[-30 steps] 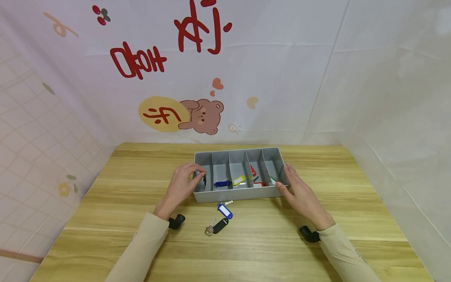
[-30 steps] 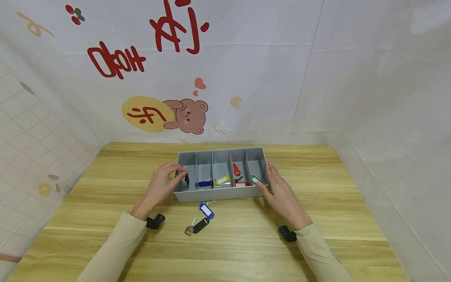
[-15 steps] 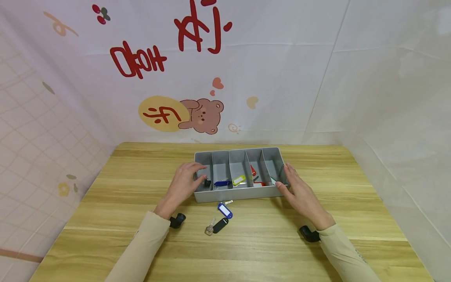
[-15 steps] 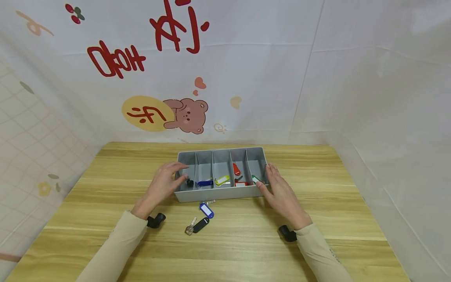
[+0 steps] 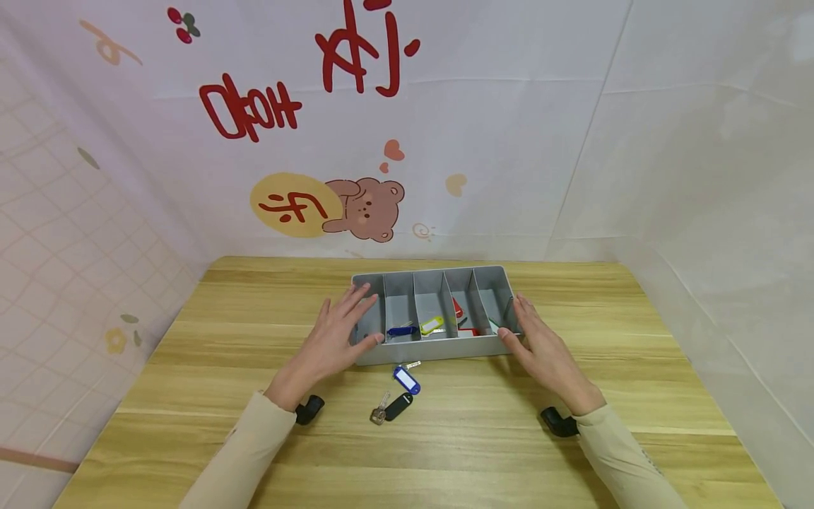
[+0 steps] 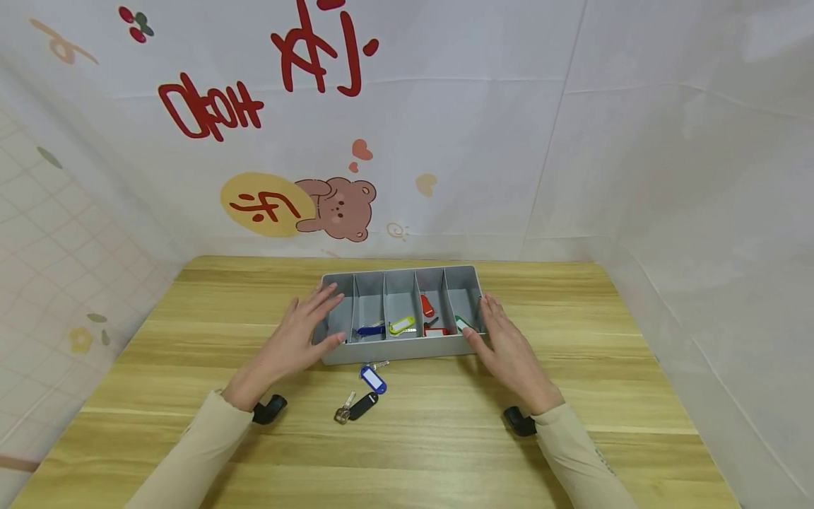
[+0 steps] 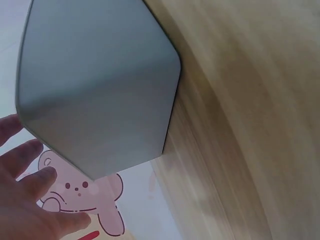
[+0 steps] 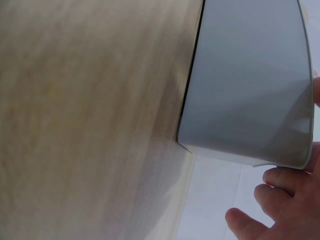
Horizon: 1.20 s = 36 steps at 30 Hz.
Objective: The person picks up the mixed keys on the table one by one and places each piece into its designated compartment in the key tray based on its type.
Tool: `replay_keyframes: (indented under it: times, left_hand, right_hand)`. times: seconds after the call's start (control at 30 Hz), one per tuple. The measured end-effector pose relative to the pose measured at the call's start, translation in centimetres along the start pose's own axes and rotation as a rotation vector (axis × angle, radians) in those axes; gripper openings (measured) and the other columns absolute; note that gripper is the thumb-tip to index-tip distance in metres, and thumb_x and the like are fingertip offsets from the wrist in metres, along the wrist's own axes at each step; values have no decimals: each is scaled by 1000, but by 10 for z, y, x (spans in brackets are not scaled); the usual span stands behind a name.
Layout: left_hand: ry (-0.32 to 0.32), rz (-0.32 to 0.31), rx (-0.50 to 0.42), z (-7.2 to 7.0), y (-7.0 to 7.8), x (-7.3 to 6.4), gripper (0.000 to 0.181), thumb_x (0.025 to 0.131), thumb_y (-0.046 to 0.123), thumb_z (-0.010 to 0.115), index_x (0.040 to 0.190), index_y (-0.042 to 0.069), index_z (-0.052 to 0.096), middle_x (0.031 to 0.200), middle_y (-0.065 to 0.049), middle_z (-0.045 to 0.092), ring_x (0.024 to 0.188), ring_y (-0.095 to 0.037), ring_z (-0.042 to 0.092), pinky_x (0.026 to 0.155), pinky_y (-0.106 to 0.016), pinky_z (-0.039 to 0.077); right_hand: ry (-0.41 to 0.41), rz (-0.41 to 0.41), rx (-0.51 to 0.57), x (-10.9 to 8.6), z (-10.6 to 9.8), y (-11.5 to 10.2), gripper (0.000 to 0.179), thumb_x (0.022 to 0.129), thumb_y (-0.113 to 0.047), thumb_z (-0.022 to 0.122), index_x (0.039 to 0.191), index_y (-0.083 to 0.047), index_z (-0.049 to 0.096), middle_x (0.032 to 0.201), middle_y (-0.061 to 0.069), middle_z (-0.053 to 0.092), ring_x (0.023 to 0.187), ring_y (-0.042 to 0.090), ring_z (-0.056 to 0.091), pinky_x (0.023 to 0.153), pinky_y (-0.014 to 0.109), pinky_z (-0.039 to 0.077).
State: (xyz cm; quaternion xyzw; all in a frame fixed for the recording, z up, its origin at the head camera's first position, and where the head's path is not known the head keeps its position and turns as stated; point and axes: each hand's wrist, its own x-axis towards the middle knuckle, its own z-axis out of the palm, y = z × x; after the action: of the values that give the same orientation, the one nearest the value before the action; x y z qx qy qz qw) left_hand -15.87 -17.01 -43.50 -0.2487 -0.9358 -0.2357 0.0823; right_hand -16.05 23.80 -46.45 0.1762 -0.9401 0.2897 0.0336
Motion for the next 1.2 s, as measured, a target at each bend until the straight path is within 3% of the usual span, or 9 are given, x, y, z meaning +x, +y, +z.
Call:
replay_keyframes:
  times: [0.23,0.5,0.83,1.2]
  left_hand:
    - [-38,61,25,-4,5,-14,76,100,48,64,160,9,39,171,-10,24,155,-41,20,118,-74,10]
    - [-72,137,43,-5,18,-28,76,98,49,66,160,12,41,170,-10,26,156,-38,20,117,-73,14]
    - [-69,251,59,3,28,-40,70,98,47,68,155,12,49,169,-4,31,154,-34,28,119,-69,19]
    - [-68,402,123,12,32,-51,62,95,43,73,147,12,58,160,-8,46,151,-30,35,119,-64,26]
  right_hand:
    - [3,-7,-1,0,1,0,79,108,-45,51,162,5,21,169,24,18,156,42,17,120,63,23]
    - [2,-8,-4,0,0,-1,79,109,-45,51,162,4,20,170,23,17,155,43,18,119,63,23]
    - [-1,-6,-9,0,-1,-2,79,109,-45,51,162,5,20,169,24,18,155,44,18,120,63,23]
    - [-1,0,-27,0,0,-1,80,109,-46,50,161,6,20,169,23,18,155,43,18,120,62,23]
